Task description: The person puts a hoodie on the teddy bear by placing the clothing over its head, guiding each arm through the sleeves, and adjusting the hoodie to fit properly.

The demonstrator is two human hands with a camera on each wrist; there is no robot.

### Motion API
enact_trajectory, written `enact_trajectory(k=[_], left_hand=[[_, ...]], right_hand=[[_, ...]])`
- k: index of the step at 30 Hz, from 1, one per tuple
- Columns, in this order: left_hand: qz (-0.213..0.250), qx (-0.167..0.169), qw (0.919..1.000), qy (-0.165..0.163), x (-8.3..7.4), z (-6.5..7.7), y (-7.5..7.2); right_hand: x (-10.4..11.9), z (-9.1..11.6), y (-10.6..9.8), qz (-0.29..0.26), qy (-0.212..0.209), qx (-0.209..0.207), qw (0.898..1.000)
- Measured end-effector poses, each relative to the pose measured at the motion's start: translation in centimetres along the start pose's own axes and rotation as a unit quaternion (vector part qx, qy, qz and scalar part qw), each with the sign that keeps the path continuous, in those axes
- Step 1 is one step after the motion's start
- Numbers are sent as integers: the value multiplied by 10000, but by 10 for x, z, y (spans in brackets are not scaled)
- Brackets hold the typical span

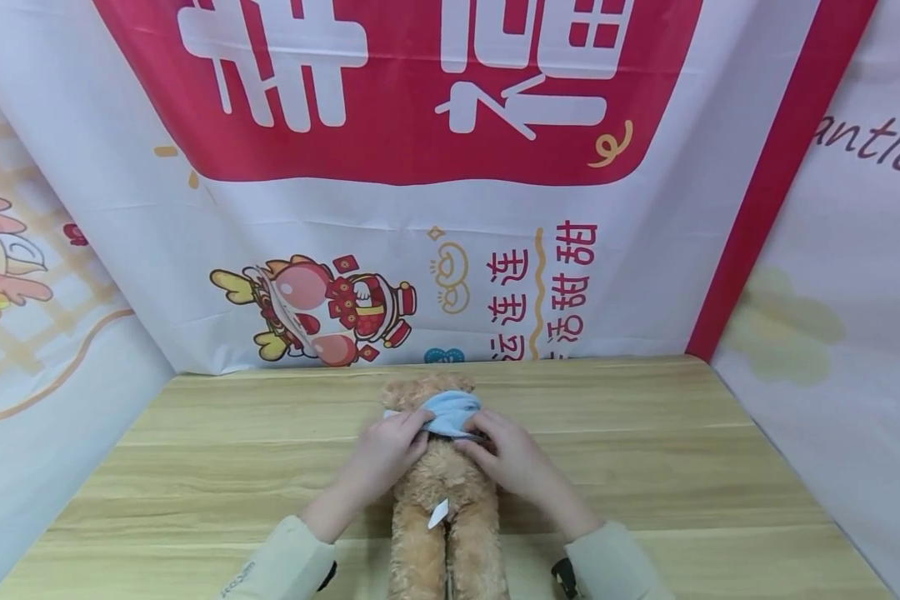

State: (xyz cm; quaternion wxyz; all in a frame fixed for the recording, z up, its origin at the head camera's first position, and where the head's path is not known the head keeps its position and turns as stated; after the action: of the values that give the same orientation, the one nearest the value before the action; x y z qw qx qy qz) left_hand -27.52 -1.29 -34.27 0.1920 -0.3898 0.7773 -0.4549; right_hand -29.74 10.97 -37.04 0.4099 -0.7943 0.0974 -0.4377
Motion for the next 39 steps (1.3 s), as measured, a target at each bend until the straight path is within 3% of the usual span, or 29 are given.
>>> enact_trajectory(k=[3,7,11,14,17,20,24,33,39], left_hand=[[840,354,9957,195,7,6,1],[1754,1216,9769,112,15,15,9],[1630,1955,9670,-136,14,23,21],[1349,2068,9687,-244,9,25,27],[1093,1894,9755,-232,5,26,31],[723,1515,9858,-72,0,27,30],[429,935,9947,-5,-3,28,28],[116,-75,9999,14,-3,28,21],[246,-244,9993,-167,0,24,20]], right_hand=[[-6,2,4,-232,13,583,9980],[-14,7,8,-244,82,1190,9926],[-19,10,13,-285,204,1460,9887],[-17,10,17,-89,106,1494,9887],[-10,9,22,428,-181,1398,9891],[-5,7,27,1047,-433,1192,9864],[-4,5,30,1533,-416,930,9829],[4,4,28,2160,-764,-96,9733],[11,3,21,2019,-991,-780,9713]])
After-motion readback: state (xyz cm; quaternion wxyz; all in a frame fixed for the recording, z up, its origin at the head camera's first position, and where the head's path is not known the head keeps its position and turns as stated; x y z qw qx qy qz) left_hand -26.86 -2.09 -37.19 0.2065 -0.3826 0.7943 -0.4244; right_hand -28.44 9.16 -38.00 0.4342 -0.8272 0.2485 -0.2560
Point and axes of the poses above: each hand's wrist, its own z-axis away from the middle knuckle, its own y-axis out of the palm, x = y × z, the point moved 9 cm from there along -z, towards the middle knuckle, and after that the axes turned 8 degrees about x, right-handed, at the moved point
